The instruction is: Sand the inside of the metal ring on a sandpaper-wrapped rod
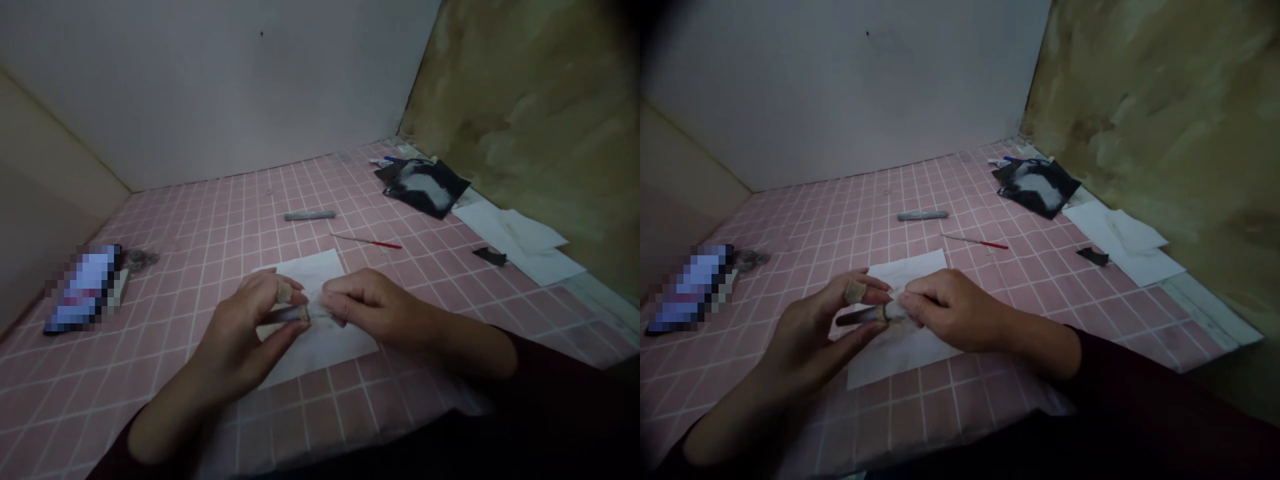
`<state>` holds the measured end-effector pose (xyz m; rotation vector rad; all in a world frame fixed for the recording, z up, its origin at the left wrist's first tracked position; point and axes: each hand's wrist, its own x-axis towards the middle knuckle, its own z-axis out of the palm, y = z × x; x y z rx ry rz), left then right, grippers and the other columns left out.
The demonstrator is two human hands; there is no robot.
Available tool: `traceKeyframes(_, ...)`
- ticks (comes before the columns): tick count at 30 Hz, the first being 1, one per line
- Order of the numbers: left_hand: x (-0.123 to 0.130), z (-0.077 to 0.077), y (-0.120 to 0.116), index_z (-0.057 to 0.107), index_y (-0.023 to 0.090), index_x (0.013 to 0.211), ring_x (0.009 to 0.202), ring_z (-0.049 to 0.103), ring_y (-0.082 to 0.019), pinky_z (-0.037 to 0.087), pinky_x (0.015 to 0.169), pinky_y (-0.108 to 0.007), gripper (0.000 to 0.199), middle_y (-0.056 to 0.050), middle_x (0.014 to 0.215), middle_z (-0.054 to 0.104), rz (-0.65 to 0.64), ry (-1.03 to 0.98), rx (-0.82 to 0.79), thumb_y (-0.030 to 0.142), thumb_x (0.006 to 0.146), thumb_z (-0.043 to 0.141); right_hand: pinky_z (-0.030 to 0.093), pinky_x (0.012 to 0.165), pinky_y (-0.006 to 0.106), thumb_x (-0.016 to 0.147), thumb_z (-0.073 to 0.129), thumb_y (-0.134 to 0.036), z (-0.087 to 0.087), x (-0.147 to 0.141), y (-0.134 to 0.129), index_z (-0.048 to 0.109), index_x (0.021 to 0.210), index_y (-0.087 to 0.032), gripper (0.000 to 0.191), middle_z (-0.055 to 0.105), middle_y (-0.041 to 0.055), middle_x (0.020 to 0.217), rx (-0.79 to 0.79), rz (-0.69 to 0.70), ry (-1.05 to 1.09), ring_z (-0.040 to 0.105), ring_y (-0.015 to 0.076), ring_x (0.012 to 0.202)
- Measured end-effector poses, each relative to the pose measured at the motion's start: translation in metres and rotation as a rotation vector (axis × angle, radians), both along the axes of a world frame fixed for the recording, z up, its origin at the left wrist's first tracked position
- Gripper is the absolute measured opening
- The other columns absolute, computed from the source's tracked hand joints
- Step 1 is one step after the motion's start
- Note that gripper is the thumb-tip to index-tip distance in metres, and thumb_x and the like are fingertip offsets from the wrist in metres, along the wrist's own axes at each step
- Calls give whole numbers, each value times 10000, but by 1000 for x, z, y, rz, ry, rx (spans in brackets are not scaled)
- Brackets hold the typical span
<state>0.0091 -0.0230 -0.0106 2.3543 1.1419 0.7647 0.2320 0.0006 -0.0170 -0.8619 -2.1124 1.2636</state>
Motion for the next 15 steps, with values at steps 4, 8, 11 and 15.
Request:
traceKeyframes(4, -4, 1, 4, 552, 233, 1019, 1012, 604, -217, 499, 885, -383, 201, -44, 1002, 636, 63, 9, 112, 207, 828, 612, 333, 576, 233, 948, 394, -279, 1, 1, 1, 464, 609, -153, 368, 424, -34, 572, 46, -62, 32, 432, 82, 568)
traceKeyframes(8, -1, 0, 2, 546, 234, 987, 976, 620, -208, 524, 841, -368, 153, -43, 995, 634, -31, 0, 1, 209, 840, 583, 334, 567, 223, 941, 401, -259, 0, -2, -1, 479, 614, -148, 354, 428, -37, 562, 3, 4, 3, 436, 77, 559)
traceKeyframes(11, -2, 0, 2, 556, 233, 1001, 1008, 604, -221, 514, 842, -364, 173, -53, 1020, 628, 31, 12, 45, 226, 834, 603, 334, 566, 230, 939, 401, -276, 1, 0, -1, 467, 603, -153, 364, 419, -34, 562, 14, -24, 0, 429, 83, 557)
traceKeyframes(15, -2, -1, 1, 542, 229, 1020, 1027, 590, -216, 511, 837, -342, 190, -57, 1032, 618, 14, -2, 8, 215, 839, 598, 333, 567, 228, 939, 399, -269, 2, 0, -1, 474, 608, -150, 359, 430, -34, 564, 22, -21, -1, 436, 81, 560)
